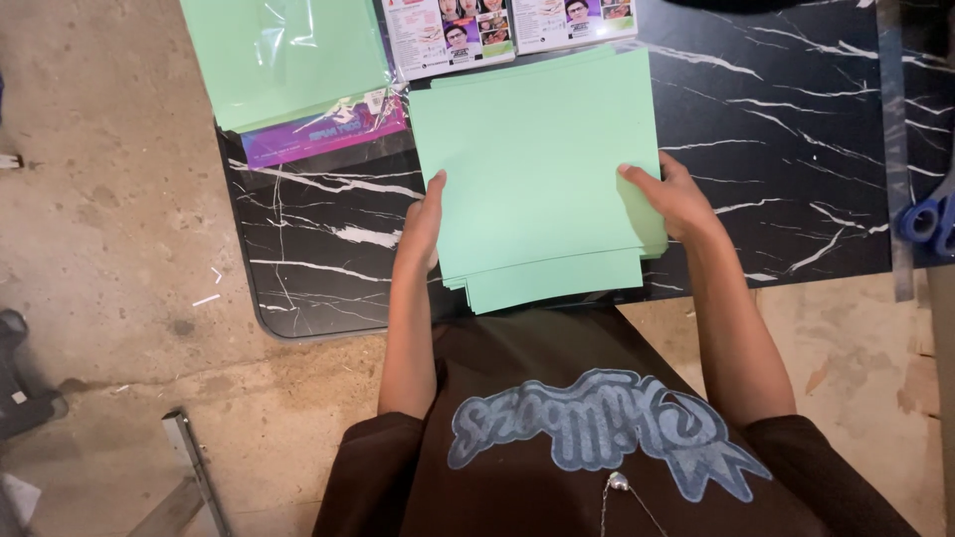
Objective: The person stacks light green papers on a black marble-patterned table. They pick up individual sheets from a pile, align them, and place them onto a growing stack, occasionally adjusting the pile to ensure neatness.
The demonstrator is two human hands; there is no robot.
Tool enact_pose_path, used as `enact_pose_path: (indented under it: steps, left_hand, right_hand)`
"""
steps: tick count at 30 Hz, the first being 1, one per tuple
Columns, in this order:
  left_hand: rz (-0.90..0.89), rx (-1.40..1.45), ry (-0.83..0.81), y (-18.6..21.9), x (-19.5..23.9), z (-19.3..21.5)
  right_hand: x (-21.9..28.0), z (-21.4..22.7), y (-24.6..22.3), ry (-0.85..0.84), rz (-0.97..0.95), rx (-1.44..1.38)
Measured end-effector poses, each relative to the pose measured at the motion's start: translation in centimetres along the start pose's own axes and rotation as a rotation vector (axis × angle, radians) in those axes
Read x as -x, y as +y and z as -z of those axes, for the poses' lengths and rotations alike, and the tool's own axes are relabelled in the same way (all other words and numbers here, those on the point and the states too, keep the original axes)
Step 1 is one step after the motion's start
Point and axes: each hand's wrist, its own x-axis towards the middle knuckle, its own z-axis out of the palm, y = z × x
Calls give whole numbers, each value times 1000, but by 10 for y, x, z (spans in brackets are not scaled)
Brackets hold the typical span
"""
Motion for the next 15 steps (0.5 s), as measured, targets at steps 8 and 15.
enact_pose_path:
  steps: [8,15]
  left_hand:
    - [4,33,-75,2,3,1]
    - [-5,34,-157,2,6,9]
  right_hand:
    - [4,-3,4,-10,140,-1]
    - [20,-9,-7,32,168,87]
